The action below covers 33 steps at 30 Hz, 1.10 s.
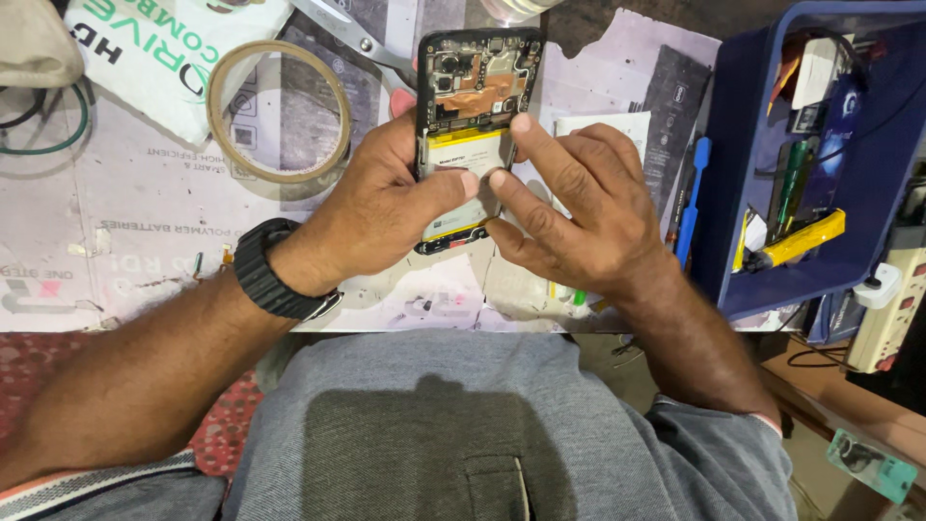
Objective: The person applies adhesive to a small white connector and places it inside a disassembled smartphone. They then use scissors to cut tape and apply it to the phone's interior. Finally, they insert a battery into the phone and apply adhesive to the battery's edges.
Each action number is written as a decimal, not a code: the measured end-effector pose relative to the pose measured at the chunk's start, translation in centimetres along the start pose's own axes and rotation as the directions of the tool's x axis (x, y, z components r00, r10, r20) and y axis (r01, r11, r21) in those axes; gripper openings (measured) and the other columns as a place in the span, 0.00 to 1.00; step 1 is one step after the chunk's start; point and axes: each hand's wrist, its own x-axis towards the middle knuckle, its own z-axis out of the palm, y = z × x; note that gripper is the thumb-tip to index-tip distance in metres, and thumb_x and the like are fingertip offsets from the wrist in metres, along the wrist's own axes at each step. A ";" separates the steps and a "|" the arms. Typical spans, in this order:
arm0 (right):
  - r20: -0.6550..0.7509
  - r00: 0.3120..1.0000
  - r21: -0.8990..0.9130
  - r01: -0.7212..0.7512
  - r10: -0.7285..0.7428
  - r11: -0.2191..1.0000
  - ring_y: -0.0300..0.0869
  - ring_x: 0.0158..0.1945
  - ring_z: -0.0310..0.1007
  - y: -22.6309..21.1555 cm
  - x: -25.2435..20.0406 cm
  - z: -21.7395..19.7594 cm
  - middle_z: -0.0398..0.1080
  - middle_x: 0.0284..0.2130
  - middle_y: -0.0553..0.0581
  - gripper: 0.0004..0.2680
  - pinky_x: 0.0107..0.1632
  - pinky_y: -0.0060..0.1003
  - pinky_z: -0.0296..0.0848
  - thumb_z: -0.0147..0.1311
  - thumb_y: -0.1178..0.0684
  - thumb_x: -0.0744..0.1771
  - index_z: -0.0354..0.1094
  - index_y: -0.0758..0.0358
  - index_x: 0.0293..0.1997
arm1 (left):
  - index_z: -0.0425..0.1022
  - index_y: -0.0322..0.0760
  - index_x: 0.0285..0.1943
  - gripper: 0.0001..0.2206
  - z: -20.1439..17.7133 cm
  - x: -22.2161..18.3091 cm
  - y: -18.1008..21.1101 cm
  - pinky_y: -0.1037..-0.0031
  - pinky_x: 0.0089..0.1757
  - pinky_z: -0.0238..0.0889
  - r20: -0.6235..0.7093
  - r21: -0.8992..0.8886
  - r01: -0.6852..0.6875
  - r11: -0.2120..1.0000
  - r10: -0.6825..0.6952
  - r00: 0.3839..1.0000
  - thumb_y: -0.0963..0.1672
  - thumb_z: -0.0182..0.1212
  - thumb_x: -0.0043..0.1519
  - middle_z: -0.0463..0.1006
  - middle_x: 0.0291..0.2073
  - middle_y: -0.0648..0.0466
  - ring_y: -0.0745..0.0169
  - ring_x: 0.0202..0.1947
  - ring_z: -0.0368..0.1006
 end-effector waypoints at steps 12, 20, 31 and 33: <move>-0.010 1.000 0.027 0.007 -0.006 1.000 0.51 0.51 0.73 0.4 0.5 0.4 0.63 0.66 0.66 0.18 0.55 0.49 0.72 0.73 0.52 0.66 0.69 0.61 0.61 | 0.74 0.32 0.63 0.16 -0.1 -0.1 -0.1 0.72 0.60 0.68 0.005 0.033 -0.074 0.997 0.074 0.997 0.37 0.54 0.67 0.80 0.55 0.53 0.68 0.56 0.75; -0.008 1.000 0.012 0.013 -0.013 1.000 0.49 0.50 0.73 0.6 0.8 0.7 0.64 0.66 0.65 0.18 0.55 0.48 0.72 0.73 0.52 0.67 0.70 0.61 0.60 | 0.73 0.32 0.63 0.15 0.0 0.0 0.0 0.73 0.56 0.71 -0.048 0.025 -0.051 0.998 0.052 0.997 0.38 0.55 0.66 0.80 0.52 0.54 0.71 0.52 0.75; -0.036 0.999 -0.092 0.036 -0.039 0.995 0.46 0.48 0.71 0.4 1.2 1.2 0.66 0.65 0.59 0.14 0.54 0.46 0.67 0.71 0.55 0.67 0.72 0.57 0.56 | 0.77 0.31 0.60 0.11 0.1 0.1 -0.1 0.76 0.48 0.71 -0.152 -0.018 -0.038 0.999 0.035 0.988 0.42 0.58 0.71 0.81 0.45 0.57 0.73 0.46 0.74; -0.033 0.999 -0.118 0.031 -0.035 0.992 0.46 0.49 0.71 0.3 1.2 1.4 0.66 0.65 0.59 0.14 0.55 0.46 0.66 0.71 0.54 0.67 0.72 0.56 0.56 | 0.78 0.31 0.60 0.11 0.2 0.0 -0.2 0.75 0.45 0.70 -0.181 0.012 0.031 0.999 -0.028 0.983 0.42 0.58 0.72 0.80 0.42 0.55 0.72 0.42 0.72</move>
